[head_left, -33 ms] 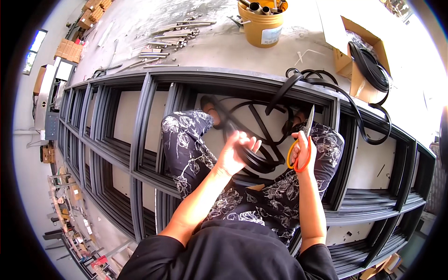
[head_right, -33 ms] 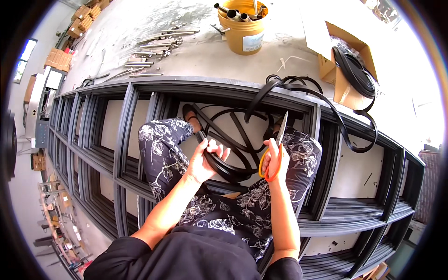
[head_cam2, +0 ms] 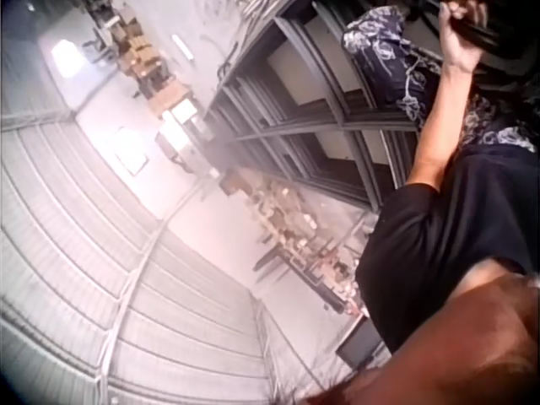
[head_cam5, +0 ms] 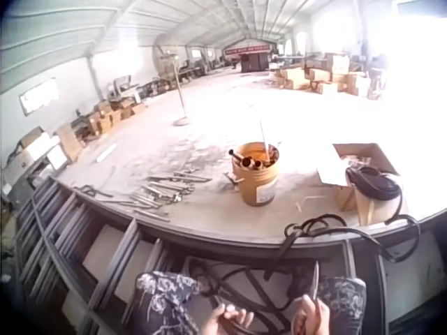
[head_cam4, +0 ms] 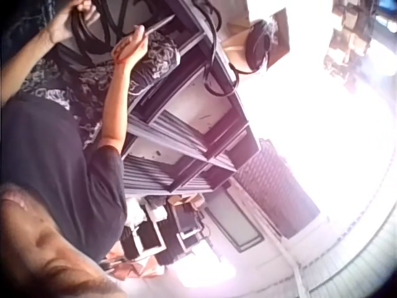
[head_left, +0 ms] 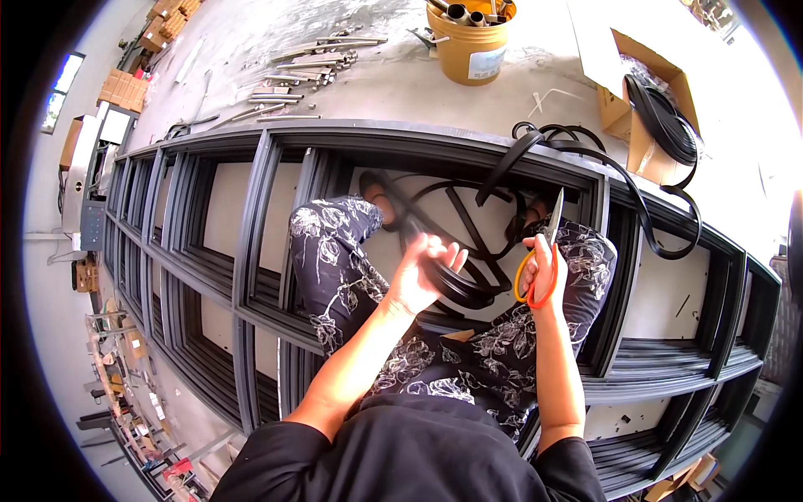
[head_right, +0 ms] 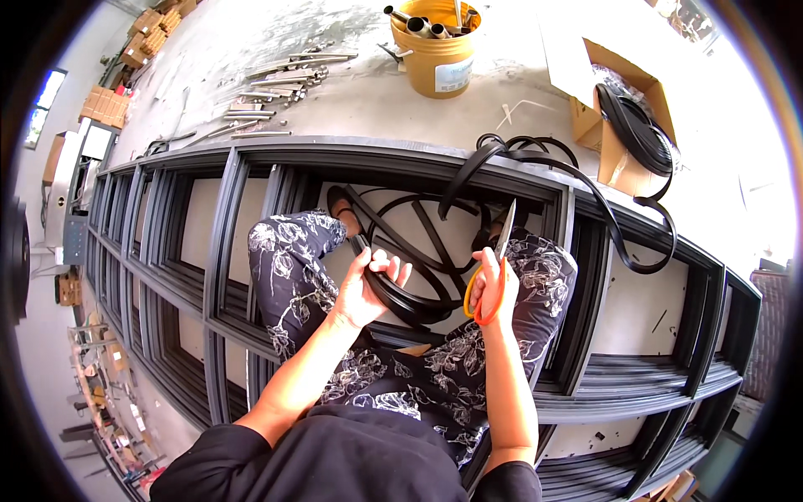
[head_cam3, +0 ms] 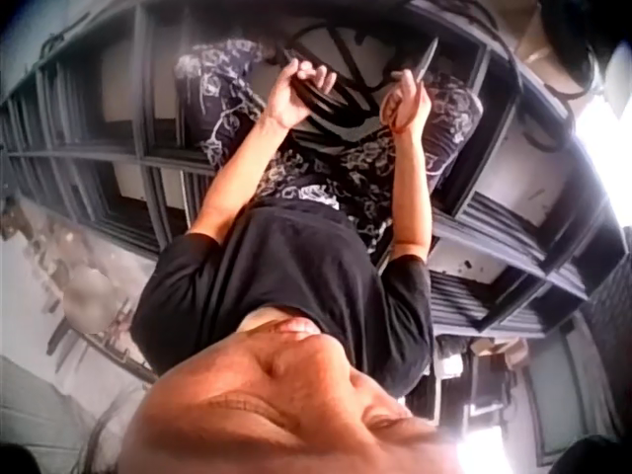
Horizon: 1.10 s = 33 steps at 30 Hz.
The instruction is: The person cuts sections of a long black rubber gasket strip using scissors.
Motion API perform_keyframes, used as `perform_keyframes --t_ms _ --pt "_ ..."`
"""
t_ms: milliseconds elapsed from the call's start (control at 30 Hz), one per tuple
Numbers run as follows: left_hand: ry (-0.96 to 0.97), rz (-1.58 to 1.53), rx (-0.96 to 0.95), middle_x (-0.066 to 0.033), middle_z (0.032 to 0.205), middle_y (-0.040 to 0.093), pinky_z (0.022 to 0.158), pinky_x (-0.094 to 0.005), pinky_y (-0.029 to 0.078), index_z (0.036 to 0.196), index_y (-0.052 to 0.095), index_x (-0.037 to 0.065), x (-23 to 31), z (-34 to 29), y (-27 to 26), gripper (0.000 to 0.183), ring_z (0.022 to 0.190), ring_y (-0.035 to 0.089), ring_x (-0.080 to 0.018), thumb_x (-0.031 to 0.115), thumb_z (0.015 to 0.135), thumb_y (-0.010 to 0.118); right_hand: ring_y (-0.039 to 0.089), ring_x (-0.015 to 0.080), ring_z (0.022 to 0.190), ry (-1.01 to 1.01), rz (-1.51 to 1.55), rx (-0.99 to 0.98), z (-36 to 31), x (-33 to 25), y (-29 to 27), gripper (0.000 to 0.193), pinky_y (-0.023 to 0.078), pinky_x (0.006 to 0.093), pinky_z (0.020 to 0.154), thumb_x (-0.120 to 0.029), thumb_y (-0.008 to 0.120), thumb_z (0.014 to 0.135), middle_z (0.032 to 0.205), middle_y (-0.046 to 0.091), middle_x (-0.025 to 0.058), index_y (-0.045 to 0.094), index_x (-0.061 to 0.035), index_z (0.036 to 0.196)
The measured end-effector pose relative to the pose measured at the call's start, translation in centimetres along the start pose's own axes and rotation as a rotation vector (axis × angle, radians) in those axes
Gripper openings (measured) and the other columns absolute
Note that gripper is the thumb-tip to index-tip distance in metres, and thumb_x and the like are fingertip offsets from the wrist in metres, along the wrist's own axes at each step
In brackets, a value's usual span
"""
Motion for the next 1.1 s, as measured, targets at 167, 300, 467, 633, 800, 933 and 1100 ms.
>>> perform_keyframes --t_ms 167,300,467,633,800,933,1100 --pt "-0.003 -0.06 0.088 0.0031 0.07 0.055 0.108 -0.0369 0.044 0.077 0.052 0.009 0.2 -0.4 -0.3 0.029 0.087 0.065 -0.0133 0.029 0.093 0.067 0.037 0.0063 0.04 0.004 0.002 0.013 -0.2 0.2 0.0 0.029 0.03 0.023 0.036 -0.031 0.06 0.097 0.055 0.041 -0.0042 0.063 -0.0017 0.099" --pt "0.059 -0.114 0.049 0.0005 0.066 0.053 0.087 -0.0364 0.053 0.073 0.051 0.009 2.6 0.5 0.6 0.026 0.07 0.06 -0.0154 0.021 0.091 0.065 0.037 0.0063 0.04 0.001 0.01 0.014 -0.1 0.2 -0.4 0.03 0.03 0.0231 0.037 -0.032 0.06 0.097 0.055 0.04 -0.0041 0.063 -0.0019 0.1" --pt "0.866 0.438 0.012 -0.0045 0.058 0.045 0.067 -0.0369 0.049 0.064 0.046 0.009 18.9 -3.0 9.7 0.022 0.057 0.049 -0.0194 0.008 0.083 0.057 0.036 0.0058 0.043 0.008 -0.023 -0.036 -0.2 0.0 -0.5 0.034 0.032 0.0223 0.039 -0.035 0.055 0.099 0.058 0.037 -0.0051 0.06 -0.002 0.104" --pt "1.665 0.771 0.003 -0.0023 0.064 0.042 0.082 -0.0452 0.048 0.067 0.042 0.01 36.8 -25.3 20.0 0.025 0.062 0.044 -0.0194 0.009 0.085 0.059 0.036 0.0074 0.039 0.038 0.002 -0.063 -0.1 -0.1 0.6 0.031 0.029 0.0246 0.036 -0.035 0.059 0.096 0.054 0.037 -0.0042 0.063 -0.0048 0.099" --pt "2.425 1.108 0.171 -0.0063 0.074 0.041 0.086 -0.0507 0.045 0.077 0.042 0.005 29.4 -41.4 27.3 0.024 0.069 0.044 -0.0206 0.011 0.094 0.056 0.027 0.0062 0.038 0.133 0.033 -0.041 0.6 0.2 0.3 0.034 0.022 0.0241 0.035 -0.04 0.056 0.096 0.054 0.03 -0.0069 0.065 -0.0074 0.097" --pt "2.069 1.407 0.452 -0.0035 0.071 0.042 0.077 -0.0385 0.045 0.074 0.043 0.007 22.8 -47.6 24.8 0.029 0.068 0.044 -0.0179 0.017 0.099 0.052 0.03 0.006 0.039 0.09 0.049 -0.176 1.7 2.2 0.5 0.039 0.026 0.0227 0.035 -0.041 0.055 0.097 0.057 0.034 -0.0057 0.06 -0.0032 0.099" --pt "1.349 1.473 1.141 -0.0007 0.063 0.05 0.051 -0.0258 0.04 0.091 0.054 0.005 18.6 -42.3 14.3 0.013 0.052 0.048 -0.0098 0.013 0.094 0.063 0.032 0.006 0.04 0.022 -0.072 -0.109 1.1 1.4 0.6 0.039 0.027 0.0223 0.035 -0.042 0.057 0.096 0.057 0.035 -0.0056 0.06 -0.0029 0.099"
Point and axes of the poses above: each hand's wrist, its own z-axis towards the middle knuckle, its own y-axis out of the palm, x = y × z, the point moved 1 cm from there along z, towards the middle knuckle
